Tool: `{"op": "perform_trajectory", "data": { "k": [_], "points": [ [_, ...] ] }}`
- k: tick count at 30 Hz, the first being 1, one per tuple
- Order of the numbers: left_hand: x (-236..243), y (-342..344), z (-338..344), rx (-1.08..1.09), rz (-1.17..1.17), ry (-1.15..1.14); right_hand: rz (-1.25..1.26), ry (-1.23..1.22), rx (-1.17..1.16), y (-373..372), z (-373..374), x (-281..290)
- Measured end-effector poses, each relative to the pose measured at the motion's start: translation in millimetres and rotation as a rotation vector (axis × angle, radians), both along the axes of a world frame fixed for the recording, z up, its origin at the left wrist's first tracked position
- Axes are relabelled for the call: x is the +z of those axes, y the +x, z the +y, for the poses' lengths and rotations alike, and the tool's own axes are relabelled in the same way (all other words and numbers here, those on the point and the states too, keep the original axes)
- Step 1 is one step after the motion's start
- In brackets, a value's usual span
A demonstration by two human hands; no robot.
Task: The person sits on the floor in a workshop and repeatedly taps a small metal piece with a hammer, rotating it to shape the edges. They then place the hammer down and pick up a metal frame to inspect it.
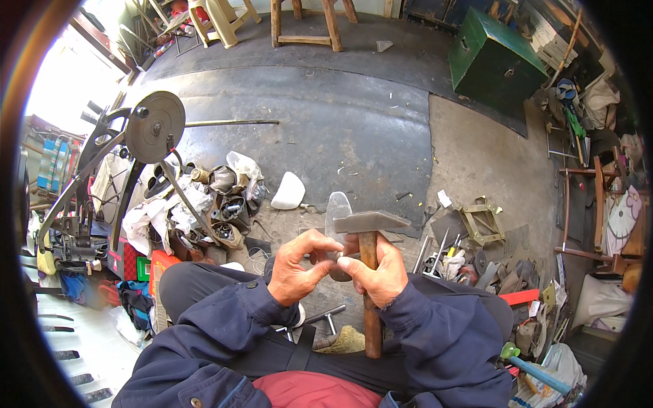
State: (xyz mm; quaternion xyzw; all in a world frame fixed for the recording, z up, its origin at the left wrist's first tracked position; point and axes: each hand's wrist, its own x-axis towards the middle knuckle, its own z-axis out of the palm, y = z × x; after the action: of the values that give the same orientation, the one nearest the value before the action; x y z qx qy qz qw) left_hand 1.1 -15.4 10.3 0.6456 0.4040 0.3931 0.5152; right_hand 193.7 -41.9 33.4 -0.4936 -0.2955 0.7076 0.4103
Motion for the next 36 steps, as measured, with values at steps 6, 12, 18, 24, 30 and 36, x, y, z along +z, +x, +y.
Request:
{"op": "perform_trajectory", "data": {
  "k": [6, 12, 18, 24, 30, 36],
  "points": [
    [0.7, 1.1, -0.8, -0.002, -0.010, -0.020, -0.020, 0.016, -0.020, -0.7, -0.8, 0.7],
    [-0.3, -0.3, -0.2, -0.033, 0.008, -0.018, -0.074, 0.053, 0.019, -0.9, -1.6, -0.3],
    [-3.6, 0.4, -0.5, -0.020, -0.032, -0.002, -0.053, 0.033, 0.022, -1.5, -2.0, 0.5],
    [-1.6, 0.5, -1.0, -0.030, -0.027, -0.029, -0.077, 0.050, 0.019, -1.5, -2.4, 1.3],
    [-1.0, -0.5, 0.5, -0.065, 0.008, 0.009, -0.136, 0.080, 0.045, -0.9, -2.3, -0.3],
    [-2.4, 0.0, -0.8, -0.039, -0.009, -0.010, -0.097, 0.060, 0.019, -1.9, -2.9, 0.2]
  ]
}}
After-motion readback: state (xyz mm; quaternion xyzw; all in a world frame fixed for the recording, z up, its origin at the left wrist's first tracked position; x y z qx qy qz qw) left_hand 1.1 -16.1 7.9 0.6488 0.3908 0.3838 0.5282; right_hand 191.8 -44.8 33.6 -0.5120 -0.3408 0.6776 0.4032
